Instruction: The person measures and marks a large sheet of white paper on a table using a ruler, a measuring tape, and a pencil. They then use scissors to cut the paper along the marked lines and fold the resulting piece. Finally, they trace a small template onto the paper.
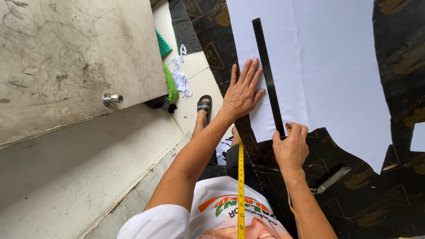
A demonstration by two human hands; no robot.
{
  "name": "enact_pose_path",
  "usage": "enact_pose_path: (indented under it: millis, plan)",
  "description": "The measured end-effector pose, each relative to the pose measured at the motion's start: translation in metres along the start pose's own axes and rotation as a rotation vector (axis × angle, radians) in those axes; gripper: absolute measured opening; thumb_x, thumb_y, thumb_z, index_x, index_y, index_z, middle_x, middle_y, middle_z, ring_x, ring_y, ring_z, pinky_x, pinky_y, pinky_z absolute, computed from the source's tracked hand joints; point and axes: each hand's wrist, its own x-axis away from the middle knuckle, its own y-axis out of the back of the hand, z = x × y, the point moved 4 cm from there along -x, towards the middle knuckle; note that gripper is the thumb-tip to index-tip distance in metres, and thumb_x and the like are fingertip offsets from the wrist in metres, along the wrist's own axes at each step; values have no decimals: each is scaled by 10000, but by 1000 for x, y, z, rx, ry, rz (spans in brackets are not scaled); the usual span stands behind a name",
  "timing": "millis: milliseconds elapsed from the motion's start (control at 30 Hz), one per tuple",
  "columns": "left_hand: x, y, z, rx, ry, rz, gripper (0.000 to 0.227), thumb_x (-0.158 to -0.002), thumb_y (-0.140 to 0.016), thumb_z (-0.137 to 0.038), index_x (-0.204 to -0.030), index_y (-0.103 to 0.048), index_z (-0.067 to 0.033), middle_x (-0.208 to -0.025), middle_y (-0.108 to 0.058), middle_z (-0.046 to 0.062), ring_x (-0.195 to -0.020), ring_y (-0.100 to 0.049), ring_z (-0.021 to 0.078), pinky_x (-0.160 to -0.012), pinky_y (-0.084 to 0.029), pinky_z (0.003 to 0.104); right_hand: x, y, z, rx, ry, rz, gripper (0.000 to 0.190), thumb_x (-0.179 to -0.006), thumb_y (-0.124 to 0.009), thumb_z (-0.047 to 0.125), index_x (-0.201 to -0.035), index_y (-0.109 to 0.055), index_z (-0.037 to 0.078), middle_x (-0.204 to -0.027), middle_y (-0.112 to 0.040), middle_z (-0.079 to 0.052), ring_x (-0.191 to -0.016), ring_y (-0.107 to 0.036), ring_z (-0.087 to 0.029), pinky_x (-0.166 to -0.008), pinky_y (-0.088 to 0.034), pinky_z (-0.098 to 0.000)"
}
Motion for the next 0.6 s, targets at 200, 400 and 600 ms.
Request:
enact_pose_path:
  millis: [200,400,600]
  plan:
    - [8,-5,-5,-9,-19,-22,700,-1074,-448,-522,-1624,-314,-110,-1721,-167,137,-1605,-108,287,-1283,19,619,6,-7,-5,-19,4,-6,371,-843,-776,186,-1148,-578,109,-1023,-571,-60,-797,-719,-358,-639,-606,-505]
    - [6,-9,-3,-27,-10,-29,703,-1077,-427,-526,-1627,-291,-109,-1725,-143,126,-1606,-80,280,-1280,56,622,0,-15,-21,19,-43,90,244,-855,-653,199,-1081,-616,114,-907,-587,-35,-729,-711,-370,-643,-589,-518]
    - [8,-11,-2,6,-7,-53,694,-1082,-460,-519,-1614,-323,-96,-1720,-161,132,-1605,-101,279,-1284,46,620,16,8,-14,39,256,-208,385,-812,-673,106,-1188,-653,181,-877,-609,-12,-725,-714,-267,-607,-604,-398]
